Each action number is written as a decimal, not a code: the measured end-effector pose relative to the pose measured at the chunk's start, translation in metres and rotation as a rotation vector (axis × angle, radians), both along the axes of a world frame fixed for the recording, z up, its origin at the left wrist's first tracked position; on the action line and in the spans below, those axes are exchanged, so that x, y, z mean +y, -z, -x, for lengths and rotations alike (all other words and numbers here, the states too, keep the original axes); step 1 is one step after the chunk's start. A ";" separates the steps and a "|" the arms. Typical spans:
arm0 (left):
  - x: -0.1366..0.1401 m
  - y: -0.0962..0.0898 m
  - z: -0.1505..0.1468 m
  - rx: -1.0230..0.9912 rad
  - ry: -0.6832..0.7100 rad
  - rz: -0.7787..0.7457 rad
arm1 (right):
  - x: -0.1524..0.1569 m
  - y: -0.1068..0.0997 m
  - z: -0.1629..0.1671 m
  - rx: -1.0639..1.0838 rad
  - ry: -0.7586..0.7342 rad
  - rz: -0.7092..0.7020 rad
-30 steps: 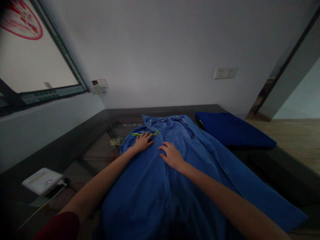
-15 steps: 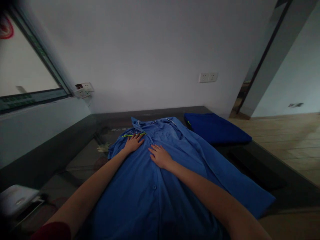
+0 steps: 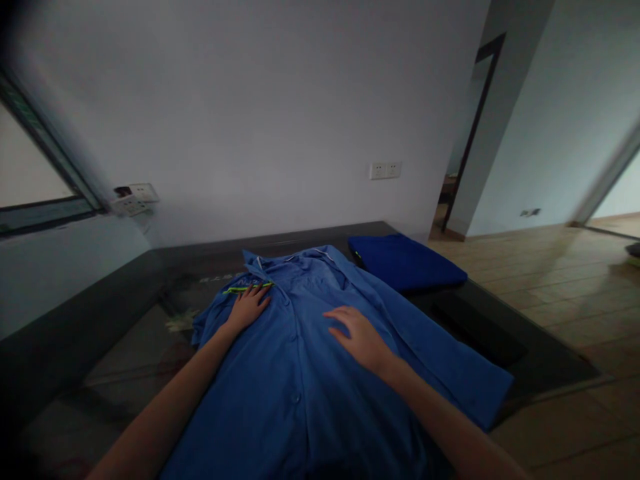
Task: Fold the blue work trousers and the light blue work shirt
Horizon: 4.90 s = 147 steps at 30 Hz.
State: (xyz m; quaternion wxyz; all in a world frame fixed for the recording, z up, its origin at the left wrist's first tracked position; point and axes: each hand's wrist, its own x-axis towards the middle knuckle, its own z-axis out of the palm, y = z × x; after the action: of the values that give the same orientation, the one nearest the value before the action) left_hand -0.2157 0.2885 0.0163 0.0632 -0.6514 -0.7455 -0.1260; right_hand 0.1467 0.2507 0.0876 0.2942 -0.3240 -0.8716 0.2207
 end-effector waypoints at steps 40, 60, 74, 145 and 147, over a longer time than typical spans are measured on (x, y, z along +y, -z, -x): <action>0.106 -0.051 -0.188 -0.244 0.030 0.095 | -0.105 0.031 0.023 -0.343 -0.187 0.135; 0.103 -0.061 -0.088 -0.307 0.012 0.218 | -0.105 -0.027 -0.020 -0.033 -0.344 0.374; -0.051 -0.040 -0.133 -0.085 0.618 0.127 | 0.156 0.016 -0.003 -0.395 0.374 0.087; -0.077 -0.082 -0.074 -0.332 0.578 -0.035 | 0.211 -0.019 0.009 0.104 0.398 -0.329; -0.077 -0.088 -0.022 -0.267 0.377 -0.070 | 0.185 -0.018 0.038 0.108 0.205 -0.347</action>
State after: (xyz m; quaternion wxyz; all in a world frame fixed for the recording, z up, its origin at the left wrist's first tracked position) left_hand -0.1939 0.2111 0.1047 -0.0380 -0.7541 -0.6077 -0.2463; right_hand 0.1083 0.4358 0.1054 0.4127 -0.3431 -0.8421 0.0533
